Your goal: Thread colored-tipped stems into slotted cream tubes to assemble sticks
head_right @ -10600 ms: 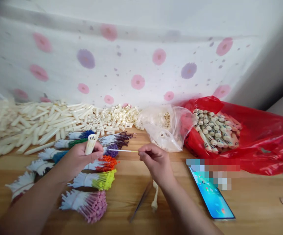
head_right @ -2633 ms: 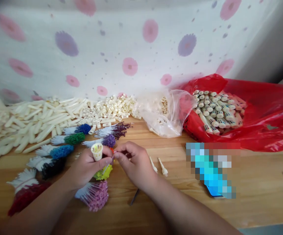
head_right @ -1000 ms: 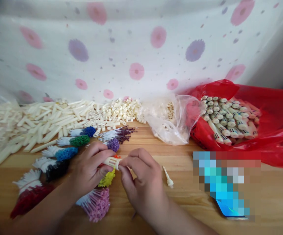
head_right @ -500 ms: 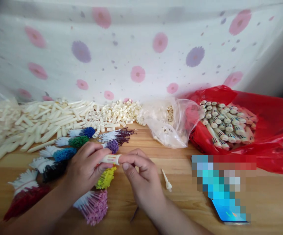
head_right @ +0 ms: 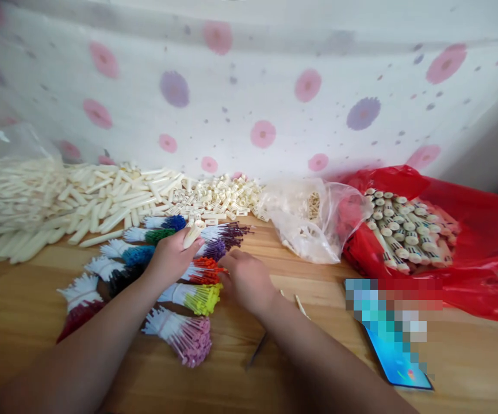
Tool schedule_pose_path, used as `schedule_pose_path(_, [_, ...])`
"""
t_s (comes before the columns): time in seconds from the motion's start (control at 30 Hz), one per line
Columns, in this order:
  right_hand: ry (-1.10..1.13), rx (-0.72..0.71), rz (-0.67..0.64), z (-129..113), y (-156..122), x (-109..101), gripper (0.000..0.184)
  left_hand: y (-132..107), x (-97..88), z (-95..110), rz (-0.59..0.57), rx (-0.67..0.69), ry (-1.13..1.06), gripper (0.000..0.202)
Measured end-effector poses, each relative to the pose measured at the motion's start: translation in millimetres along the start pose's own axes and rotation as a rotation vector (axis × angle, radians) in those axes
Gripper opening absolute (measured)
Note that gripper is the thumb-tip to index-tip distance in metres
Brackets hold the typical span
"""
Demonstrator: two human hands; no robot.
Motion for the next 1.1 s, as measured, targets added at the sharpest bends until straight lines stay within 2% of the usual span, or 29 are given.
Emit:
schedule_pose_path(0.13, [-0.138,0.024,-0.017,-8.3,8.9,9.2,0.007,3.7,9.0,-9.4,0.009,-0.048,-0.043,0.028])
schedule_pose_path(0.33, [-0.38,0.0,-0.022,-19.7,17.9,20.8,0.015,4.7,13.0,-8.1,-0.017,-0.017,0.017,0.032])
schedule_pose_path(0.43, [-0.382,-0.008,-0.033,-20.3,14.6,14.4,0.016,6.3,14.6,-9.4,-0.026,-0.021,0.029,0.031])
schedule_pose_path(0.53, [-0.359,0.018,-0.032,-11.7,0.4,-7.1,0.012,7.0,14.1,-9.3,-0.033,-0.015,0.037,0.029])
schedule_pose_path(0.63, [-0.206,0.037,-0.054,4.2,-19.6,-31.7,0.01,1.8,5.6,0.7,-0.018,0.047,0.037,0.026])
schedule_pose_path(0.7, [0.013,-0.023,-0.094,11.8,-31.0,-40.6,0.01,-6.2,-1.6,16.1,-0.03,0.172,-0.016,0.022])
schedule_pose_path(0.73, [0.132,-0.065,-0.102,13.9,-35.2,-43.0,0.009,-11.0,-3.0,24.7,-0.08,0.24,-0.067,0.022])
schedule_pose_path(0.8, [0.308,-0.135,-0.086,16.2,-40.5,-44.5,0.006,-21.3,3.5,39.7,-0.319,0.322,-0.177,0.025])
schedule_pose_path(0.87, [0.409,-0.163,-0.039,17.5,-41.8,-43.2,0.005,-31.9,15.9,49.0,-0.582,0.322,-0.257,0.03])
schedule_pose_path(0.93, [0.466,-0.167,0.008,18.4,-41.1,-40.3,0.005,-37.8,25.1,51.3,-0.696,0.256,-0.329,0.032])
schedule_pose_path(1.0, [0.561,-0.148,0.087,21.3,-40.6,-38.3,0.006,-37.9,28.8,48.3,-0.661,0.153,-0.422,0.029])
schedule_pose_path(1.1, [0.746,-0.125,0.212,27.7,-41.2,-35.6,0.023,-35.6,28.8,43.1,-0.569,0.044,-0.533,0.023])
Point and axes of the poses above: each hand's wrist, its own y-axis towards the middle knuckle, its own x-axis out of the palm, z = x × y, the point moved 5 cm from there along y, towards the middle knuckle, and after that the axes turned 9 degrees about -z, right-handed, at the moved point
